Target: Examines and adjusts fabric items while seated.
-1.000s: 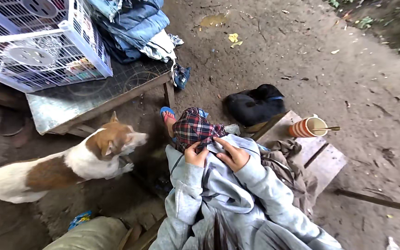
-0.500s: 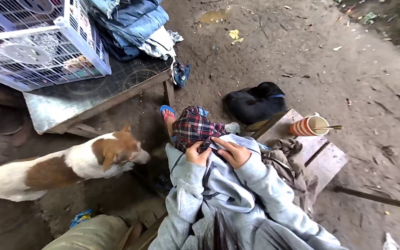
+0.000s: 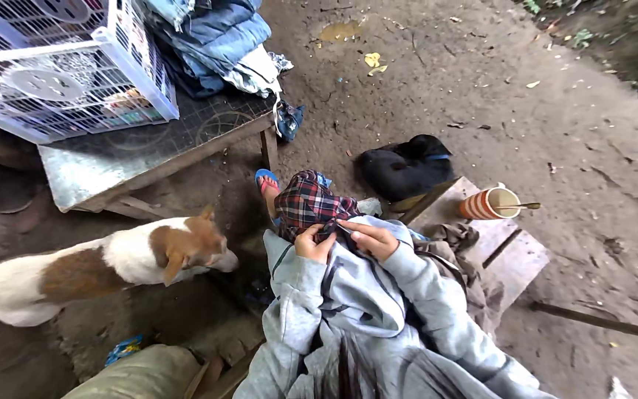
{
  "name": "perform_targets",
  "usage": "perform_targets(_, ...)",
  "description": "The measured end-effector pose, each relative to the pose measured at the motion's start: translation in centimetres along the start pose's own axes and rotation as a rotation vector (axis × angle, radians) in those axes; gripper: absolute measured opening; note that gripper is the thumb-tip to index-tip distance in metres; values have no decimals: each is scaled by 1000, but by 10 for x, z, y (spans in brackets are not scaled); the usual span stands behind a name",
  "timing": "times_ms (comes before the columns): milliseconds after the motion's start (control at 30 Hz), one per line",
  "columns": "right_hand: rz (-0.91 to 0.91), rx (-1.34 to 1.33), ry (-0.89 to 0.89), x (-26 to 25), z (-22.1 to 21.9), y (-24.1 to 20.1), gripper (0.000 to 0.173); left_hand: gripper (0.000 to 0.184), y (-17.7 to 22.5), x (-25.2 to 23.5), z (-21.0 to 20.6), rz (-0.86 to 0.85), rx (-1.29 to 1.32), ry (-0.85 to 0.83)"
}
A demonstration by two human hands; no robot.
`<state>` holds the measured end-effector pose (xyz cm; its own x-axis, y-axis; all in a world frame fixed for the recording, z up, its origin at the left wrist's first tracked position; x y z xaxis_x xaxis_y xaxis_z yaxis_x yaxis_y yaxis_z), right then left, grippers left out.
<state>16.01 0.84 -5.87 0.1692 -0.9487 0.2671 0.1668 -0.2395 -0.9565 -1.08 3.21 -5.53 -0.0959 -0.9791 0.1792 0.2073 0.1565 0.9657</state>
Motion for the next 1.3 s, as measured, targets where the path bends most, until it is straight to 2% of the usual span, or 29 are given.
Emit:
perform_targets(100, -95, -171, -96, -3, 5, 0, 42, 22, 0, 0, -1, -39, -51, 2)
perform_targets(267, -104, -196, -98, -2, 3, -1, 42, 26, 5, -2, 1, -5, -35, -14)
perform_targets(367, -27, -59, -46, 0, -1, -1, 42, 21, 8, -3, 2, 32, -34, -24)
perform_targets(533, 149, 369, 94, 7, -4, 5, 43, 20, 5, -2, 2, 65, 59, 12)
perform_targets(667, 110, 555, 122, 12, -4, 0, 48, 19, 4, -2, 1, 84, 99, 31)
perform_targets(900, 54, 622, 167, 10, -8, -3, 50, 17, 4, -2, 0, 78, 105, 37)
perform_targets(1033, 62, 620, 181, 8, -11, -3, 49, 18, 4, -2, 0, 84, 88, 30)
perform_targets(1133, 146, 552, 163, 8, -7, 5, 43, 18, 2, -1, 0, 71, 95, 37)
perform_targets(1233, 245, 350, 89, 4, -3, 13, 40, 19, 3, -2, 0, 51, 41, 2)
perform_targets(1300, 179, 210, 37, 2, -1, 12, 41, 21, 2, -2, 0, 30, -15, -22)
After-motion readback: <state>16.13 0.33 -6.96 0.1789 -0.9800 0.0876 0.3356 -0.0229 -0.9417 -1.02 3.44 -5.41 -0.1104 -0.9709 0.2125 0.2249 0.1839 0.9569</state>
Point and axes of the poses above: each hand's wrist, its own x-axis away from the middle knuckle, its own z-axis out of the back of the hand, y = z × x, the point moved 2 cm from there along -x, towards the middle knuckle, and after that the axes turned 8 degrees about -z, right-handed, at the moved point
